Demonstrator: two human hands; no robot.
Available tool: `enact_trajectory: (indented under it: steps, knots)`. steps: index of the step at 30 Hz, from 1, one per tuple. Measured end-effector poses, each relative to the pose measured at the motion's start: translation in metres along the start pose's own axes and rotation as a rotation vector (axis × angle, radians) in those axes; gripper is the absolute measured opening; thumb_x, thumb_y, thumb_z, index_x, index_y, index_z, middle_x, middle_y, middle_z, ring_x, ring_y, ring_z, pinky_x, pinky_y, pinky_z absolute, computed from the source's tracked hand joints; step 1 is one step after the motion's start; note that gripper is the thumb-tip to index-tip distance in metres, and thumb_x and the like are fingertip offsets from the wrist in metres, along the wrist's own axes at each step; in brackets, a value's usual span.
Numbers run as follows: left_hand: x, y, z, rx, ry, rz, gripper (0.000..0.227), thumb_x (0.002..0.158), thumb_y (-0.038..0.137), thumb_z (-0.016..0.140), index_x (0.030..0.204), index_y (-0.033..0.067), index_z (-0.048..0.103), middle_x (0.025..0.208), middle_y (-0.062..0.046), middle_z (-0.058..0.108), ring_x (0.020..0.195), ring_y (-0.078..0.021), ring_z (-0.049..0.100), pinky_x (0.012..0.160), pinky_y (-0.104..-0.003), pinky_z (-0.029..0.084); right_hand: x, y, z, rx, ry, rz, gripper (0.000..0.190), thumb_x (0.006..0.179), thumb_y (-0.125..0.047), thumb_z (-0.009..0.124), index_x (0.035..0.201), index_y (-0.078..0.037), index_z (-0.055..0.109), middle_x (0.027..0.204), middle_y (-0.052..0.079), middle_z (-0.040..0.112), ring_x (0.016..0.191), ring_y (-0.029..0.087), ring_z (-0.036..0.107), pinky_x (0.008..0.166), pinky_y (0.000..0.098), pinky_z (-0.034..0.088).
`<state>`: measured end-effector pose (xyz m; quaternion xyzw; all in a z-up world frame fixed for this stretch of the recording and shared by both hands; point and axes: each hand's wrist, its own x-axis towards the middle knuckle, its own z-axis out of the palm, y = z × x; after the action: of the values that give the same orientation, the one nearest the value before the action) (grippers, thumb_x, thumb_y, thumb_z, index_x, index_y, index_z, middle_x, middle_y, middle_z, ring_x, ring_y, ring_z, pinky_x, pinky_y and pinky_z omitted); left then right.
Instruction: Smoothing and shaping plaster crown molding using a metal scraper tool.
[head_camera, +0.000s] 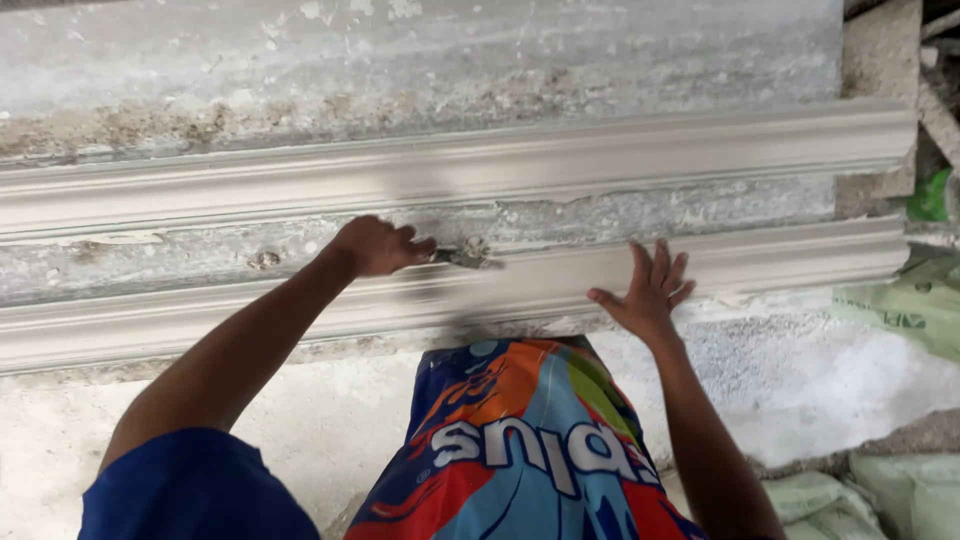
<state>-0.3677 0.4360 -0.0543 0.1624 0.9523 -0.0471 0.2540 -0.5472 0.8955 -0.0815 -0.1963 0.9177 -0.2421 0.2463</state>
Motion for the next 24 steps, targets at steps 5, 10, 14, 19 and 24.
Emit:
enact_trajectory:
  steps: [5, 10, 14, 19, 24]
  knots:
    - [-0.031, -0.018, -0.002, 0.009, -0.020, 0.037, 0.038, 0.107, 0.047, 0.027, 0.144, 0.0442, 0.038, 0.111, -0.004, 0.062, 0.086, -0.0346, 0.075, 0.074, -0.052, 0.063, -0.003, -0.008, -0.005, -0.064, -0.035, 0.084, 0.107, 0.077, -0.070, 0.070, 0.162, -0.033, 0.016, 0.172, 0.012, -0.007, 0.152, 0.048, -0.020, 0.114, 0.0757, -0.012]
    - [-0.057, -0.030, 0.007, 0.131, -0.023, 0.066, 0.039, 0.105, 0.033, 0.040, 0.143, 0.0386, 0.040, 0.104, -0.005, 0.063, 0.083, -0.0317, 0.076, 0.070, -0.048, 0.063, -0.005, -0.008, -0.004, -0.032, -0.035, 0.138, 0.107, 0.077, -0.071, 0.070, 0.162, -0.035, 0.017, 0.172, 0.009, -0.008, 0.153, 0.045, -0.020, 0.114, 0.0729, -0.015]
    - [-0.010, -0.025, 0.002, 0.086, 0.074, 0.129, 0.036, 0.104, 0.035, 0.043, 0.139, 0.0389, 0.045, 0.099, -0.005, 0.066, 0.078, -0.0319, 0.076, 0.065, -0.050, 0.063, -0.001, -0.010, -0.005, -0.041, -0.034, 0.149, 0.108, 0.075, -0.067, 0.075, 0.160, -0.036, 0.016, 0.172, 0.008, -0.009, 0.153, 0.044, -0.021, 0.117, 0.0730, -0.012]
    - [-0.035, -0.019, -0.004, -0.013, 0.078, 0.136, 0.037, 0.106, 0.032, 0.038, 0.142, 0.0365, 0.043, 0.099, -0.008, 0.066, 0.076, -0.0332, 0.076, 0.066, -0.052, 0.064, -0.003, -0.019, -0.009, -0.084, -0.059, 0.190, 0.107, 0.074, -0.068, 0.073, 0.160, -0.038, 0.017, 0.173, 0.005, -0.008, 0.155, 0.041, -0.019, 0.120, 0.0712, -0.009]
    - [-0.081, -0.036, 0.003, 0.062, 0.062, 0.089, 0.047, 0.097, 0.018, 0.048, 0.141, 0.0336, 0.045, 0.095, -0.007, 0.067, 0.073, -0.0329, 0.076, 0.062, -0.050, 0.064, -0.006, -0.026, -0.011, -0.097, -0.056, 0.196, 0.107, 0.074, -0.071, 0.072, 0.160, -0.039, 0.019, 0.173, 0.004, -0.005, 0.156, 0.040, -0.016, 0.121, 0.0689, -0.007]
